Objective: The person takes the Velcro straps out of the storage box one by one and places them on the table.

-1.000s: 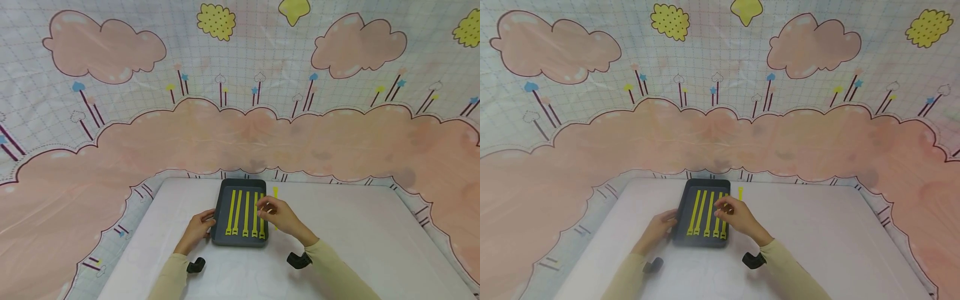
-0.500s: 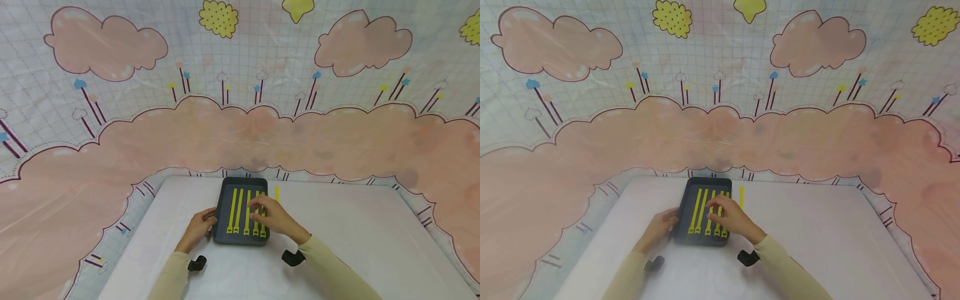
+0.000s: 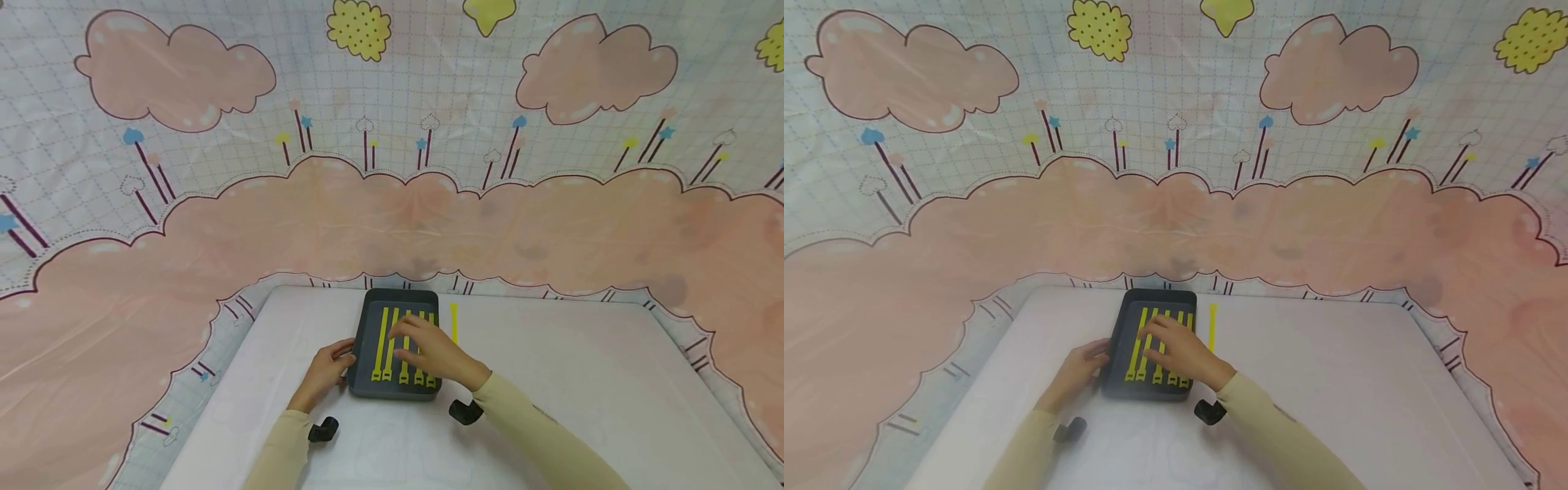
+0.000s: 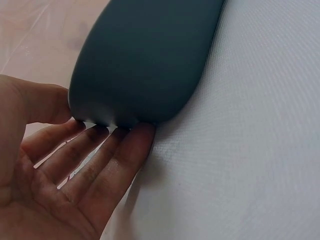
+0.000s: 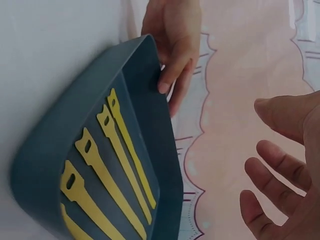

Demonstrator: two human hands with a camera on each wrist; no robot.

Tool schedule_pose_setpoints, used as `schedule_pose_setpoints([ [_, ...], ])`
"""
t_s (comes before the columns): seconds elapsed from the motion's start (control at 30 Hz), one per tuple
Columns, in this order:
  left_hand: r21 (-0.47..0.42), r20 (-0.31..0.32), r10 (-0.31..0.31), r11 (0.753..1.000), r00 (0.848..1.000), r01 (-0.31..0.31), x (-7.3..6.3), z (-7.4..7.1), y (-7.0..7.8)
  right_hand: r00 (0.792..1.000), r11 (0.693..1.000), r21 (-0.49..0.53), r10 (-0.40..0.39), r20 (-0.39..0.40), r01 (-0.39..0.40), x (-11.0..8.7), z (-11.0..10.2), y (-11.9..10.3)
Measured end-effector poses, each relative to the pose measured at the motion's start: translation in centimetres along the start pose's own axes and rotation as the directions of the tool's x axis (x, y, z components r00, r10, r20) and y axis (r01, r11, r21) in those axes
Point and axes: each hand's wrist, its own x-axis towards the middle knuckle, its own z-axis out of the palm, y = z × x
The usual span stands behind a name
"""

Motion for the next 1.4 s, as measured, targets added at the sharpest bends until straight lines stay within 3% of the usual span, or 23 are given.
schedule_pose_setpoints([
  [0.23, -0.015, 0.001, 0.010, 1.000, 1.000, -0.010, 0.0, -0.1, 0.1, 0.995, 0.985, -0.141, -0.096, 0.026, 0.098, 1.4, -0.1, -0.2],
  [0.37, -0.015, 0.003, 0.001, 1.000, 1.000, -0.001, -0.2, -0.1, 0.2, 0.992, 0.970, -0.211, -0.106, 0.064, 0.117, 2.2, 0.0, -0.1],
  [0.7, -0.017, 0.007, 0.000, 1.000, 1.000, 0.000, 0.1, 0.0, 0.0, 0.987, 0.923, -0.366, -0.075, 0.141, 0.122, 3.9, 0.4, 0.5],
  [1.17, -0.032, 0.009, 0.000, 0.999, 1.000, 0.000, 0.1, 0.0, -0.1, 0.975, 0.905, -0.419, 0.022, 0.221, 0.075, 6.2, 2.0, 2.1],
  [1.4, -0.033, 0.007, -0.006, 0.999, 1.000, 0.006, 0.0, 0.1, 0.1, 0.963, 0.885, -0.455, 0.032, 0.267, 0.096, 6.9, 2.9, 2.7],
])
